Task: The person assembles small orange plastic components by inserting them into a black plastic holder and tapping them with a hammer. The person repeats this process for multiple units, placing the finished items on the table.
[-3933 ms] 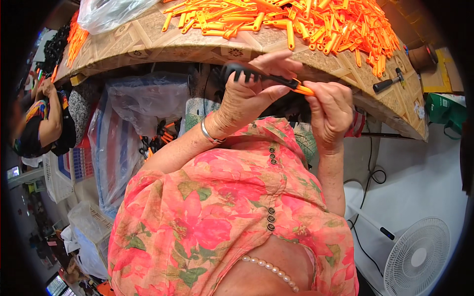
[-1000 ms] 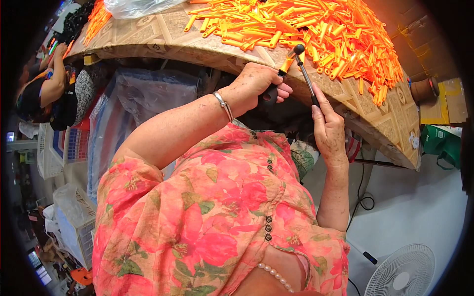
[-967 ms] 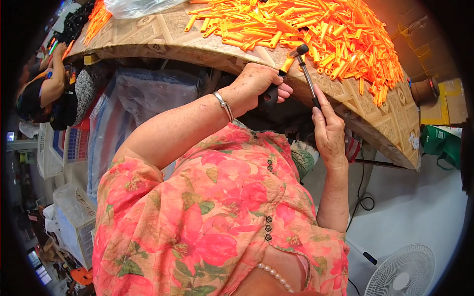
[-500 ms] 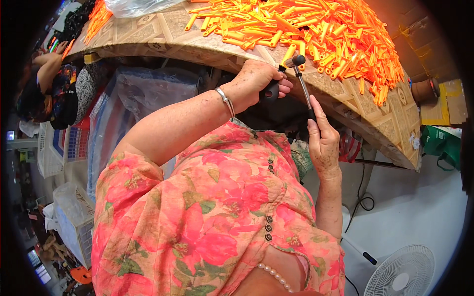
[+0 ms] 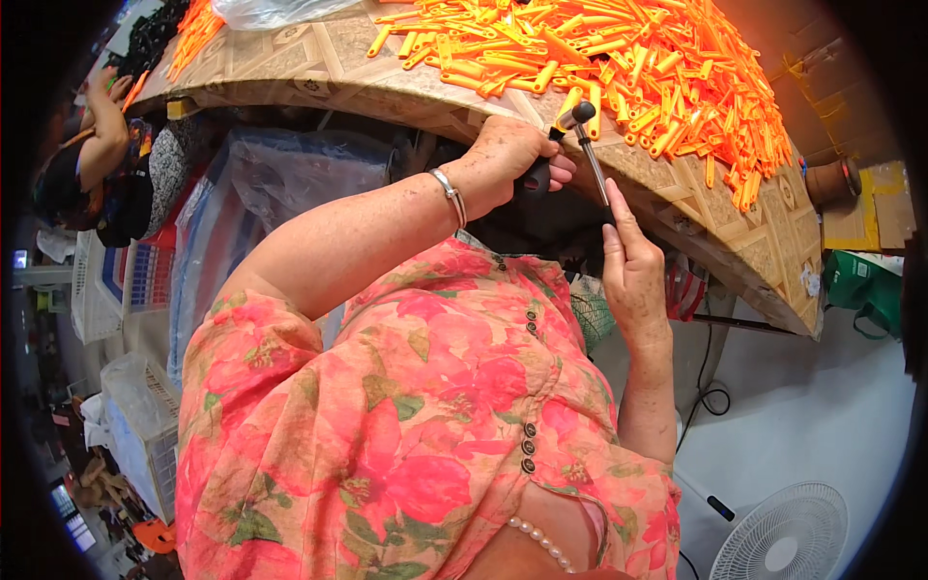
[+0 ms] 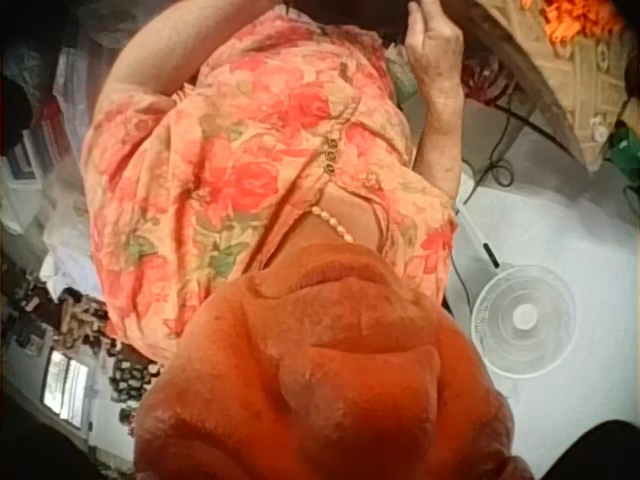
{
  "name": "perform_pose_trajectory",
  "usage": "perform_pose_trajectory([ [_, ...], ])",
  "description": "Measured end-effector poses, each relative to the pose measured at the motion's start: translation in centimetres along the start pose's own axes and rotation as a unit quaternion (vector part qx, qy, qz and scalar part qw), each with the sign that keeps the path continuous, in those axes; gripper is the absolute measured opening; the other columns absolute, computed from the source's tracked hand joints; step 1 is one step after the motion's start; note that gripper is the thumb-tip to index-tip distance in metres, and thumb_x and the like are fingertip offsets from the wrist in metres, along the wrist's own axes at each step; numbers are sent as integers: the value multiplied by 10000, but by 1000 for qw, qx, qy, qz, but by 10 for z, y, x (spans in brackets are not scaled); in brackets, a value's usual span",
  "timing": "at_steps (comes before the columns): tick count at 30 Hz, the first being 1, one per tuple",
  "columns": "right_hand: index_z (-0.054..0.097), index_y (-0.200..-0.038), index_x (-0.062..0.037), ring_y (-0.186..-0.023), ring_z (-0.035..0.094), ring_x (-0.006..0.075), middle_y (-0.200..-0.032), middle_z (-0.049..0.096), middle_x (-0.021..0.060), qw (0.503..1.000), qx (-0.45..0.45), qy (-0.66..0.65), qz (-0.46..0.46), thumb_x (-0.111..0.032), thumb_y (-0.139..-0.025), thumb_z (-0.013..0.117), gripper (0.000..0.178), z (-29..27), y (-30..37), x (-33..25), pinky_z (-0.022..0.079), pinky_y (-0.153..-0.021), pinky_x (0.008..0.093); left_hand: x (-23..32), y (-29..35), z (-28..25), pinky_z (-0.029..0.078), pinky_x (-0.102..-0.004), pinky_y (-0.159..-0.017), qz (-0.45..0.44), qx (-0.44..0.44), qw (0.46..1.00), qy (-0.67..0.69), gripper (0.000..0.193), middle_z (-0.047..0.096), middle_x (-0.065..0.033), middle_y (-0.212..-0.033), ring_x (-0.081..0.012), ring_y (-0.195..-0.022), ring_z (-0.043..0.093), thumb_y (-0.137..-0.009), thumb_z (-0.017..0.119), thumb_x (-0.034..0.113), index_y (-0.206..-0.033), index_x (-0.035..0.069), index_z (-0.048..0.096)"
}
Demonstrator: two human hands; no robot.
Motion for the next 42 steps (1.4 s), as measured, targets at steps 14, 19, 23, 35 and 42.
perform_pose_trajectory([
  [14,472,-1396,-107,-775,655,373,-932,649,245,1000,-30,-3,6,-54,-939,512,462,-1,-12,-7,491,-696,409,2,-1,1,601,-328,-652,9,-3,1000,-13,160,683,-215,-893,-239,-726,691,-884,525,12,-967,-101,601],
  [19,468,-1404,-134,-735,656,326,-953,653,242,997,38,-64,-15,-66,-947,507,464,-12,-4,-8,495,-693,365,4,1,2,602,-329,-653,11,4,1000,-17,161,681,-219,-892,-241,-727,692,-883,526,12,-966,-105,599],
  [23,471,-1405,-131,-690,617,242,-943,657,225,1000,7,-18,-17,-33,-940,510,477,1,-1,4,488,-681,318,2,1,1,602,-331,-651,8,12,1000,-6,166,680,-220,-894,-243,-728,692,-887,522,16,-970,-107,596],
  [35,445,-1430,-164,-593,509,152,-749,584,128,1000,24,-19,-2,-52,-956,489,488,4,-1,17,458,-603,292,2,-1,0,596,-328,-673,17,-21,1000,-8,178,676,-208,-914,-230,-745,688,-902,533,42,-994,-99,593],
  [42,389,-1463,-125,-542,292,-5,-705,433,-62,922,84,-355,131,-97,-1003,453,466,-5,15,47,255,-462,146,-15,1,-11,575,-303,-680,-10,-111,989,99,244,621,-63,-812,-164,-737,619,-951,525,123,-1090,-71,578],
])
Point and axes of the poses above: each hand's wrist, its own y-axis away from the middle knuckle, its own z-axis out of the palm, x = y × z, the point moved 9 cm from there along -y, towards the middle knuckle
